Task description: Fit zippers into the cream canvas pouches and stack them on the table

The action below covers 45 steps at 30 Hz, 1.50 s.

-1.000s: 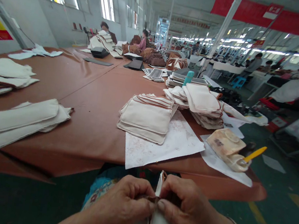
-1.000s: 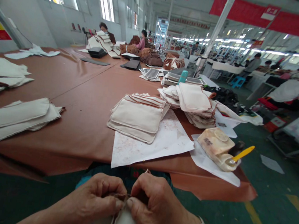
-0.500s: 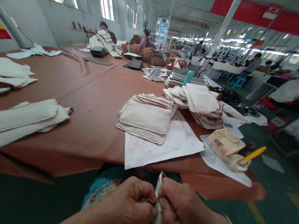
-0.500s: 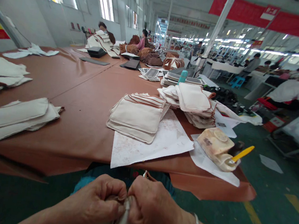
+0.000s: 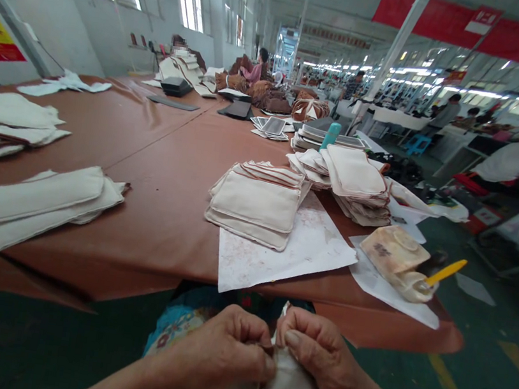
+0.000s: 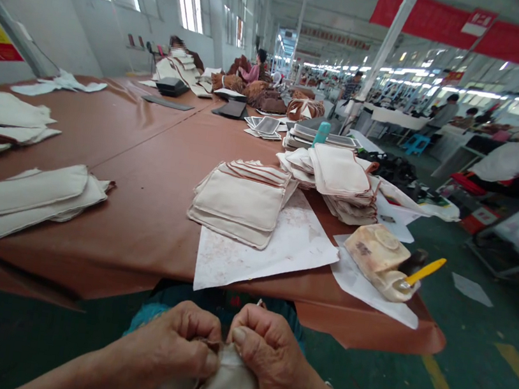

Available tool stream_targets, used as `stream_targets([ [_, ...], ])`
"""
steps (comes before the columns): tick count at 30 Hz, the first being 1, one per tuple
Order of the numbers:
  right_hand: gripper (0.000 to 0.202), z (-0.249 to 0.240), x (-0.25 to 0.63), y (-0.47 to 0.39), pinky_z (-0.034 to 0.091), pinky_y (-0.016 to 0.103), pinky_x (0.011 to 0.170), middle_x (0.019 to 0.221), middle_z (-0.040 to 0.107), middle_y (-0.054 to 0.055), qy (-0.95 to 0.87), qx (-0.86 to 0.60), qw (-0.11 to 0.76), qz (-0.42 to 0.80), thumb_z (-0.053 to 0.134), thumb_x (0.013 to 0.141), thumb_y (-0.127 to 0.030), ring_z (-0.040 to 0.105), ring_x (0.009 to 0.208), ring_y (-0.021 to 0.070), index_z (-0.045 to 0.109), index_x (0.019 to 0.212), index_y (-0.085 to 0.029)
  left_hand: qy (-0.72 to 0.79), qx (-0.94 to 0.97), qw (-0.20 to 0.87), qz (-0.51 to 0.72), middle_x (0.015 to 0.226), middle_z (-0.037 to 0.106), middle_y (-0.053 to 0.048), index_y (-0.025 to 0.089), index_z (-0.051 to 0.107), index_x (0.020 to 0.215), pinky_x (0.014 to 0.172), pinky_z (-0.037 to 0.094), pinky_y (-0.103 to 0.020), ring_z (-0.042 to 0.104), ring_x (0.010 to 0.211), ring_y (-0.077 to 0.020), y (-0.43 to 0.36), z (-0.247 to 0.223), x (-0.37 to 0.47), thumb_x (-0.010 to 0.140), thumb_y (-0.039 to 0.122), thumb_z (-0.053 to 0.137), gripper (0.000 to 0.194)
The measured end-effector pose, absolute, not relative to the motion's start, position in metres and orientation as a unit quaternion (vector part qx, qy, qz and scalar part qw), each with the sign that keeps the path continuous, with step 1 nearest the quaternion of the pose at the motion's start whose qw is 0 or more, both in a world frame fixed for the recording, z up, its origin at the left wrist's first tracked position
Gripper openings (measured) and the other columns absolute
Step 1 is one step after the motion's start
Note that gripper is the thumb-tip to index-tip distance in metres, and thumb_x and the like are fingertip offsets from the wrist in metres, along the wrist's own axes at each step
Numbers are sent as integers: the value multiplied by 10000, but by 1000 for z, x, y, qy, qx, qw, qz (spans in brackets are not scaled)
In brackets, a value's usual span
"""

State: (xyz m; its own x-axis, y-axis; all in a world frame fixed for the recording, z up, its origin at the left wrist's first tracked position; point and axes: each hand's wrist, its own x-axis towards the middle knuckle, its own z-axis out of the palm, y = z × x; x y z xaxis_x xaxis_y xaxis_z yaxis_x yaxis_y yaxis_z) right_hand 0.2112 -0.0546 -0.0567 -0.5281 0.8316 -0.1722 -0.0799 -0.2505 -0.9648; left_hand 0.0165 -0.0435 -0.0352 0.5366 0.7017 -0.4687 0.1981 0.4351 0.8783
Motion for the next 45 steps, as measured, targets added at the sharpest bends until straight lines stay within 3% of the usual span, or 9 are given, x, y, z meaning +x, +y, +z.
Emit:
stream_targets([
  [6, 329, -33, 219, -49, 371, 253, 643, 786, 520, 13, -681, -381, 264, 567, 453, 980, -443, 449, 712, 142, 558, 852, -158, 458, 505, 707, 185, 527, 422, 52, 140, 582, 621, 433, 215, -214, 292, 479, -76, -46, -37, 16, 647, 228, 618, 98],
  [10, 168, -31, 217, -50, 371, 261, 646, 770, 575, 20, -791, -372, 238, 423, 482, 957, -278, 496, 684, 145, 550, 849, -168, 450, 531, 691, 196, 531, 382, 62, 145, 553, 618, 444, 190, -225, 256, 503, -76, -44, -41, 16, 672, 247, 621, 134],
  [15, 205, -39, 214, -59, 363, 303, 656, 775, 594, 75, -879, -334, 258, 220, 373, 955, -134, 523, 693, 180, 546, 847, -158, 457, 533, 685, 195, 510, 329, 76, 179, 454, 562, 437, 159, -239, 225, 499, -76, -45, -43, 18, 663, 209, 600, 180],
  [23, 347, -61, 201, -62, 333, 230, 559, 704, 502, -6, -560, -439, 320, 625, 528, 918, -481, 412, 636, 125, 517, 757, -174, 402, 590, 674, 187, 555, 303, 68, 184, 402, 560, 439, 193, -217, 238, 517, -70, -47, -23, 22, 679, 105, 486, 166],
  [29, 364, -76, 188, -62, 287, 202, 507, 625, 446, -40, -363, -382, 377, 762, 715, 779, -433, 354, 546, 83, 488, 694, -162, 397, 582, 692, 155, 558, 350, 67, 181, 435, 584, 428, 202, -210, 264, 490, -63, -44, -30, 19, 654, 106, 495, 118],
  [33, 360, -69, 191, -62, 293, 196, 505, 625, 451, -44, -291, -352, 381, 804, 720, 799, -428, 361, 527, 75, 485, 727, -164, 389, 533, 730, 180, 532, 358, 72, 179, 439, 578, 431, 199, -211, 258, 487, -63, -39, -38, 14, 685, 231, 664, 255],
  [38, 317, -63, 206, -58, 265, 203, 504, 644, 436, -44, -358, -355, 353, 789, 647, 896, -431, 335, 539, 73, 515, 804, -158, 351, 457, 789, 214, 572, 446, 48, 115, 616, 678, 484, 252, -196, 322, 514, -62, -32, -43, 5, 662, 400, 800, 340],
  [42, 347, -60, 210, -53, 245, 198, 485, 652, 460, -37, -438, -396, 344, 730, 625, 907, -469, 341, 545, 72, 533, 817, -147, 369, 469, 770, 227, 679, 615, -32, 95, 727, 771, 568, 347, -217, 463, 599, -108, -27, -40, 2, 713, 342, 735, 253],
  [45, 391, -55, 209, -50, 270, 198, 488, 670, 521, -13, -486, -408, 332, 698, 623, 890, -513, 387, 553, 79, 571, 815, -133, 402, 501, 736, 212, 669, 629, -30, 103, 736, 738, 568, 349, -219, 470, 602, -114, -25, -37, 2, 710, 278, 694, 182],
])
